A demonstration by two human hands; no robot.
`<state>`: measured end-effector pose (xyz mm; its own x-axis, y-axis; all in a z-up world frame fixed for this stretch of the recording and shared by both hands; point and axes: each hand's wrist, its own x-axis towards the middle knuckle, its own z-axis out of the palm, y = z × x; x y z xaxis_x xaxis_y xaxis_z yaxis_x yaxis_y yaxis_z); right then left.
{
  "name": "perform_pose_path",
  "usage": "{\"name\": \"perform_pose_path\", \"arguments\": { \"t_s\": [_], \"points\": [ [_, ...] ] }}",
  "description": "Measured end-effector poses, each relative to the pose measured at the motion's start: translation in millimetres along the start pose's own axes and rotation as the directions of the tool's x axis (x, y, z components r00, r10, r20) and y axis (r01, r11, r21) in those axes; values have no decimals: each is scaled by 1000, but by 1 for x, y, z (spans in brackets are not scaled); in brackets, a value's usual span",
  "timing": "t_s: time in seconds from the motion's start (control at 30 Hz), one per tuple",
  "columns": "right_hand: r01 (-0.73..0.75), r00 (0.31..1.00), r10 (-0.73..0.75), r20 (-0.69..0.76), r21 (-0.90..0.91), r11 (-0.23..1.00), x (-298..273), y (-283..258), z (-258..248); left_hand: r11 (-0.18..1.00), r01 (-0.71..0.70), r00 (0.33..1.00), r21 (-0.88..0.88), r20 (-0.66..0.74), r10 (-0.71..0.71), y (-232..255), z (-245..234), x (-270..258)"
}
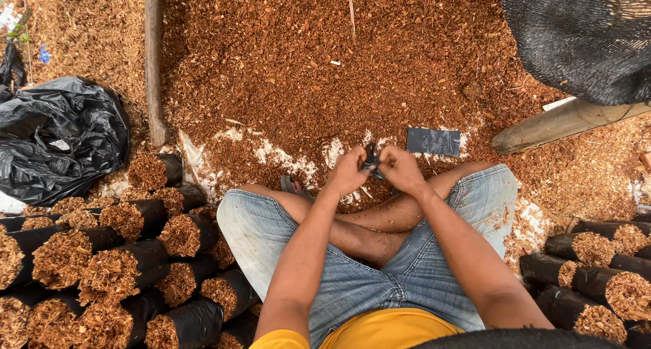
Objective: The person scoops soil from a large pile and fills black plastic nursery bags. They pack the soil into the bags by hand and place the filled bags in rows on the ground.
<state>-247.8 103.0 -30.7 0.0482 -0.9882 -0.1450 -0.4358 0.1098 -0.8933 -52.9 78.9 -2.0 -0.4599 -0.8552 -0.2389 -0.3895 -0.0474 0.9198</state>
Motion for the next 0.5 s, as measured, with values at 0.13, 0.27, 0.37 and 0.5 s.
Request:
{"name": "perform_pose_path", "arguments": {
  "t_s": [0.13,0.27,0.37,0.5],
  "points": [
    [-51,967,102,-233,216,975,-3,-11,-24,980,49,994,192,-108,-28,57,-35,-28],
    [100,921,-272,-279,-504,858,-16,-41,-16,916,-50,999,397,5,52,28,-18,-14],
    [242,920,-390,-45,-716,655,-17,-38,2,965,-33,999,260,-18,39,15,-4,-13],
    [203,969,-70,235,-611,765,-21,-50,13,999,34,999,13,-25,-34,56,-17,-31]
  ]
}}
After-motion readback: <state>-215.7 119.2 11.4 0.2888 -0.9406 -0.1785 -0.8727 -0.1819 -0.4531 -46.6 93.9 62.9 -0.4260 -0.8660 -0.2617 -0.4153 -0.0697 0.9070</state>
